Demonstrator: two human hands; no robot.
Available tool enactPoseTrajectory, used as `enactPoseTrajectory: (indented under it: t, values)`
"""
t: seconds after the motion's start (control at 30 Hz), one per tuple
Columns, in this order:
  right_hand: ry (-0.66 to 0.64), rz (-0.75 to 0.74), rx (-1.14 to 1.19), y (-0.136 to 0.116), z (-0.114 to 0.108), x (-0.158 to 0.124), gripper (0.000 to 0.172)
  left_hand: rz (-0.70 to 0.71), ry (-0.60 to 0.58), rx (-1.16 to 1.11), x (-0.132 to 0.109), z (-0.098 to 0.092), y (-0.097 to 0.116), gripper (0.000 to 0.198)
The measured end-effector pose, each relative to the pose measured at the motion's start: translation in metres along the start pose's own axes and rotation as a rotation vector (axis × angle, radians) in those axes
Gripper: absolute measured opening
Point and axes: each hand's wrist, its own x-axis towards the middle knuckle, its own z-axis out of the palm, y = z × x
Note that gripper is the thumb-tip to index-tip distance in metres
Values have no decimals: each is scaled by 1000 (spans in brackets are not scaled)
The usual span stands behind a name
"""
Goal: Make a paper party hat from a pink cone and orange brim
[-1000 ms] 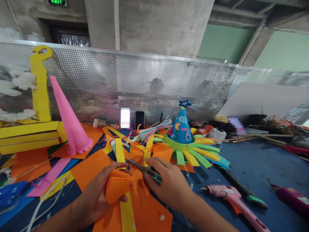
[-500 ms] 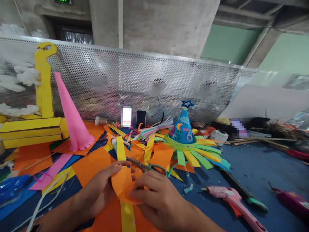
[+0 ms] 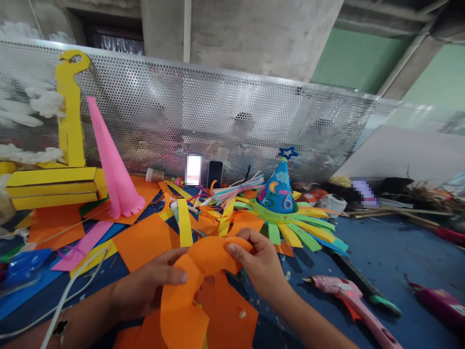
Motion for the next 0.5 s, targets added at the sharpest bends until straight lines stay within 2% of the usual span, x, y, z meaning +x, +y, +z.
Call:
enactPoseTrajectory:
  t: [0.1, 0.2, 0.3, 0.33, 0.37, 0.43, 0.5]
  values:
    - [8, -3, -157, 4, -1, 1, 41, -28, -89, 199, -3, -1, 2, 51]
    - [32, -133, -333, 5, 0, -1, 20, -41, -89, 302, -3, 1, 1, 45]
    - [124, -389, -505, 4, 1, -4, 20, -53, -1, 203, -1, 7, -3, 39]
    - [123, -478, -556, 3, 2, -6, 14, -63, 50, 138, 0, 9, -5, 36]
    - [94, -558, -597, 1, 3, -7, 7, -69, 105, 67, 1, 11, -7, 33]
    - [-8, -658, -639, -2, 6, -10, 11, -64, 203, -50, 5, 12, -11, 35]
    - [-111, -659, -629, -4, 10, -13, 15, -33, 245, -89, 7, 10, -15, 49]
